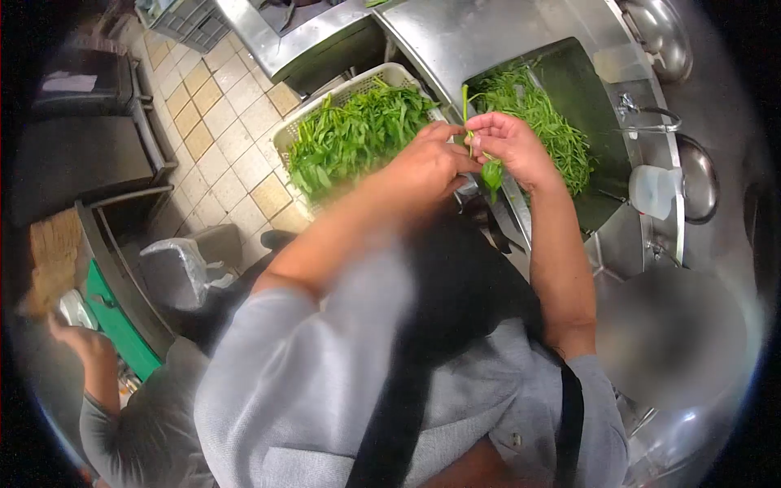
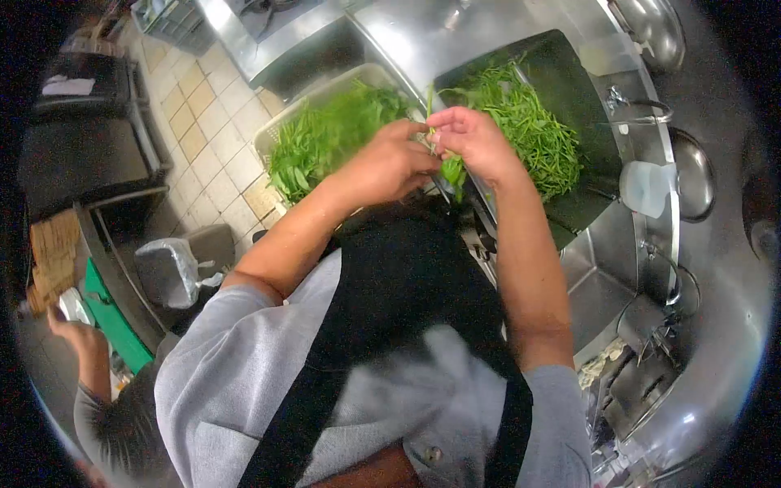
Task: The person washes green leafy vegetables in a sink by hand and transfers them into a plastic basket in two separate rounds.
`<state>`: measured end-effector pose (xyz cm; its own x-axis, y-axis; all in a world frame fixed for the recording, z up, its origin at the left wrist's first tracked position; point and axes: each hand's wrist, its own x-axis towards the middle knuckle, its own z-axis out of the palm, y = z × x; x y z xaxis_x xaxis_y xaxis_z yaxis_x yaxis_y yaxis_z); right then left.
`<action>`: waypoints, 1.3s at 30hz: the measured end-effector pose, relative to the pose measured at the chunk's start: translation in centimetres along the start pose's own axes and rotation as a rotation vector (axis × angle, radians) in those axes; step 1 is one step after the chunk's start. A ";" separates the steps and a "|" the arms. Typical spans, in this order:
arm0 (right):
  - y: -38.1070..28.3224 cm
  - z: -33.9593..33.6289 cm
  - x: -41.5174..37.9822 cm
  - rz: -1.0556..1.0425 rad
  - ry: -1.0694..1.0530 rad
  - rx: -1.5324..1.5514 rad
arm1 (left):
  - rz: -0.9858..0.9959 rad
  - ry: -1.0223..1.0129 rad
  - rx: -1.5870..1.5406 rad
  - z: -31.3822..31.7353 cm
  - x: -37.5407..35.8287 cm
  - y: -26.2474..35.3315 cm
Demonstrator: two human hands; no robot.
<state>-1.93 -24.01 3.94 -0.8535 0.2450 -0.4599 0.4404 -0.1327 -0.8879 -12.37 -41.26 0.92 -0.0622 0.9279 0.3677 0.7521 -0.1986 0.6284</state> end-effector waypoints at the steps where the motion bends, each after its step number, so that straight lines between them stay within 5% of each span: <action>1: 0.5 -0.6 -0.1 -0.023 0.076 -0.008 | 0.001 -0.128 0.025 0.3 0.7 -0.2; 4: 0.7 -3.4 -2.1 -0.098 0.194 -0.005 | -0.094 0.082 -0.366 1.5 2.6 -0.4; 6: 0.0 -5.7 -4.2 -0.117 0.225 -0.028 | -0.464 0.097 -0.843 0.3 4.4 -0.1; 10: -0.3 -10.5 -7.4 -0.162 0.251 -0.096 | -0.779 0.203 -1.065 2.5 11.6 -1.4; 14: 1.2 -15.8 -9.5 -0.178 0.313 -0.128 | -0.689 0.093 -1.315 7.4 19.1 -1.7; 24: 7.7 -29.0 -11.0 -0.222 0.565 -0.153 | -0.642 -0.144 -1.171 19.0 33.5 2.3; 30: 10.0 -33.7 -7.4 -0.146 1.014 -0.468 | -0.492 -0.103 -0.895 22.9 39.0 2.8; 32: 10.7 -34.7 -6.2 -0.216 1.072 -0.342 | -0.418 -0.146 -0.623 23.2 40.9 2.8; 33: 10.1 -34.9 -6.0 -0.253 1.075 0.013 | -0.329 -0.189 -0.363 23.5 41.7 2.8; 34: 9.6 -35.1 -5.9 -0.282 1.059 0.367 | -0.334 -0.191 -0.359 23.9 42.2 2.9; 37: 9.0 -36.2 -6.1 -0.286 0.978 0.692 | -0.255 0.006 -0.458 26.4 43.7 0.6; 39: 9.6 -37.0 -6.3 -0.283 0.920 0.871 | -0.346 -0.021 -1.194 27.8 44.3 -2.4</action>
<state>17.98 8.69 -1.90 -0.2306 0.8865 -0.4012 -0.3441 -0.4599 -0.8186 1.37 9.08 -3.38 -0.1192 0.9914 0.0539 -0.3696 -0.0947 0.9244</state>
